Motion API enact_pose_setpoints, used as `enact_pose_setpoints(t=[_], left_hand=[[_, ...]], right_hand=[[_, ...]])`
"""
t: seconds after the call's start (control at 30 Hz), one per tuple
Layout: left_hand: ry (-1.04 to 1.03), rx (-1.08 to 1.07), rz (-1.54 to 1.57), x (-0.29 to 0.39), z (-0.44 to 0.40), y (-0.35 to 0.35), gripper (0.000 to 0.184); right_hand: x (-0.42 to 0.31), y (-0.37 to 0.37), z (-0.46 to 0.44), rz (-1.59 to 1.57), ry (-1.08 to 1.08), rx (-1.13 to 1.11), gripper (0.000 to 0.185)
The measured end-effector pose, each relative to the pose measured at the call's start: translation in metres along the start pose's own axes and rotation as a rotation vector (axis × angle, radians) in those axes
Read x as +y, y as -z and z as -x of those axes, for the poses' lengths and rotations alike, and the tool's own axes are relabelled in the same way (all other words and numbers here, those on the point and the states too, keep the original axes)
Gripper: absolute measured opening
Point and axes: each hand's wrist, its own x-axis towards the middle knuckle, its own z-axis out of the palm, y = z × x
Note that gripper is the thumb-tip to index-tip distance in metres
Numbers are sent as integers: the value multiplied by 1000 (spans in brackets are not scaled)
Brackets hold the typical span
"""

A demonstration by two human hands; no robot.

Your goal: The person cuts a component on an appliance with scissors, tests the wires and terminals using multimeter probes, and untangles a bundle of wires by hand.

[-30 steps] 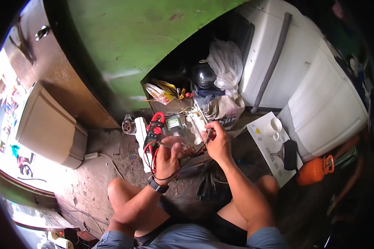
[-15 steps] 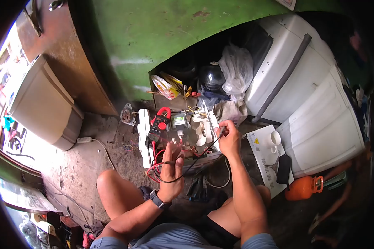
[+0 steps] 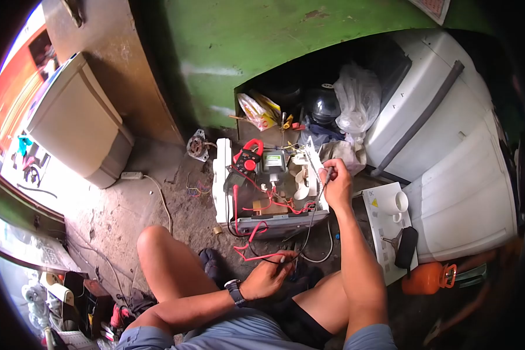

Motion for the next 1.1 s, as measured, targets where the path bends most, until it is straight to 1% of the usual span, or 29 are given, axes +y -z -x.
enact_pose_setpoints(t=[0.07, 0.1, 0.17, 0.2, 0.23, 0.3, 0.33, 0.43, 0.47, 0.5, 0.57, 0.63, 0.67, 0.7, 0.73, 0.77, 0.83, 0.87, 0.9, 0.97, 1.03, 1.07, 1.1], left_hand=[[56, -133, -148, -4, 1, 5, 42], [57, -142, -144, -12, 4, 5, 42], [-23, -50, -228, -30, 11, 4, 46], [-21, -58, -213, -30, 12, 8, 47], [-21, -72, -211, -35, 15, 12, 47], [-40, -99, -293, -47, 16, 19, 49], [24, -125, -321, -43, 18, 21, 50], [29, -167, -269, -62, 20, 23, 51], [44, -163, -223, -64, 20, 23, 53], [41, -187, -219, -63, 18, 22, 53], [155, -149, -212, -64, 12, 18, 53], [157, -170, -221, -69, 4, 11, 50], [179, -119, -126, -70, -1, 6, 45], [205, -86, -40, -71, -7, 2, 39], [203, -97, -84, -78, -12, 0, 37], [174, -52, -39, -83, -14, -6, 34], [218, -69, 45, -102, -16, -9, 30], [218, -112, -29, -85, -19, -9, 29], [203, -130, -36, -89, -26, -10, 29], [248, -83, 34, -103, -28, -11, 30], [259, -77, 27, -104, -35, -13, 30], [263, -63, 32, -108, -37, -14, 30], [270, -42, 37, -110, -38, -14, 30]], right_hand=[[-19, 10, 5, 35, 37, -15, 16], [-29, 16, 5, 75, 40, -38, 16], [-43, 20, 6, -1, 71, -56, 17], [-51, 25, 10, -4, 63, -108, 18], [-47, 23, 14, -132, 77, -120, 18], [-50, 33, 23, -41, 134, -140, 18], [-57, 44, 26, -13, 196, -130, 17], [-36, 74, 32, 97, 189, 11, 17], [-28, 88, 36, 111, 72, 66, 16], [-12, 102, 39, 191, 34, 156, 16], [49, 124, 49, 207, 4, 380, 17], [142, 134, 75, 178, -139, 634, 19], [173, 136, 94, 264, -273, 689, 19], [243, 139, 119, 222, -205, 709, 19], [225, 144, 135, 302, -354, 726, 19], [205, 140, 144, 374, -505, 740, 18], [245, 132, 165, 397, -470, 862, 21], [232, 131, 165, 438, -547, 870, 22], [218, 131, 161, 475, -617, 873, 23], [220, 130, 155, 474, -706, 867, 23], [227, 126, 149, 501, -681, 872, 22], [231, 122, 146, 540, -641, 920, 22], [234, 121, 144, 531, -650, 922, 22]])
